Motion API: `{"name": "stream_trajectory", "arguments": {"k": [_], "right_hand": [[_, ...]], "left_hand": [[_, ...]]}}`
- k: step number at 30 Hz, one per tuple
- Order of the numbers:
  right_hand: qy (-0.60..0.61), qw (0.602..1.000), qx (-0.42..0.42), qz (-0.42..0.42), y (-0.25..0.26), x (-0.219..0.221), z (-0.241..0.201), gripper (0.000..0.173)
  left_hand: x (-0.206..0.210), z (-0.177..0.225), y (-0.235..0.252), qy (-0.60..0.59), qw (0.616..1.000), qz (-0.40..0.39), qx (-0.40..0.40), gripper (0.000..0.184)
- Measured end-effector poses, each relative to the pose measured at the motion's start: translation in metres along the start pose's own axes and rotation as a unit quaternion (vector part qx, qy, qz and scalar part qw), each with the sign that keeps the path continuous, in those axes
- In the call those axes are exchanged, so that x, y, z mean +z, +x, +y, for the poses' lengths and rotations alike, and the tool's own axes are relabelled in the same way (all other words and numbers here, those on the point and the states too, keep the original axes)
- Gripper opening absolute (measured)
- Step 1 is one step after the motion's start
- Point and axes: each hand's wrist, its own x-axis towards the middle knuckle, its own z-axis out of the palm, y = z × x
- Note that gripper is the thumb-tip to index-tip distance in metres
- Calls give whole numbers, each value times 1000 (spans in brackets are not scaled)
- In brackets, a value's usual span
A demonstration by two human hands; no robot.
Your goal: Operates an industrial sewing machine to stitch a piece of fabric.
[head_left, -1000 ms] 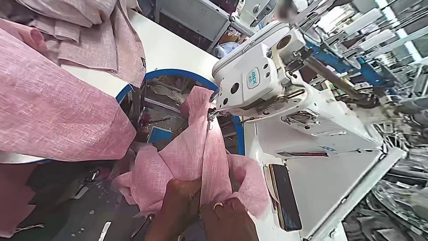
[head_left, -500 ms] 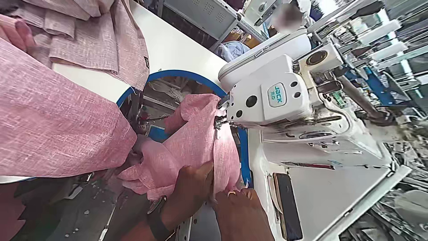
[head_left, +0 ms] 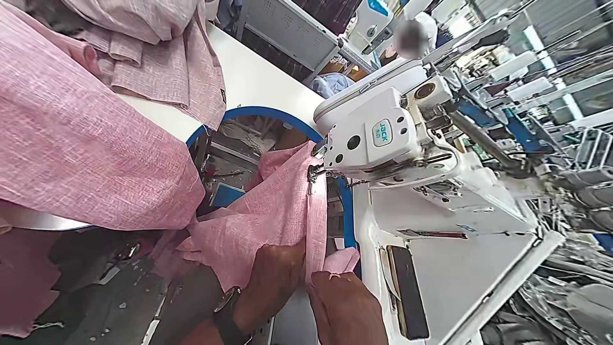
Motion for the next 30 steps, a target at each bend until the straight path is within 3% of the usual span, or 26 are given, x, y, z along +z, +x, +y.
{"name": "stream_trajectory", "arguments": {"k": [4,12,18,26,30], "right_hand": [[-98,991,-30,84,-5,18,-6,16],[-58,971,-7,232,-4,51,5,25],[-38,966,25,256,16,61,16,27],[86,960,60,261,42,75,38,24],[147,954,65,253,53,83,51,26]], "left_hand": [[-6,0,4,-12,1000,-29,2,29],[-2,-3,1,-28,999,-21,1,17],[8,-6,6,32,998,43,40,31],[21,-19,38,87,989,91,76,30],[25,-20,56,168,976,119,65,26]]}}
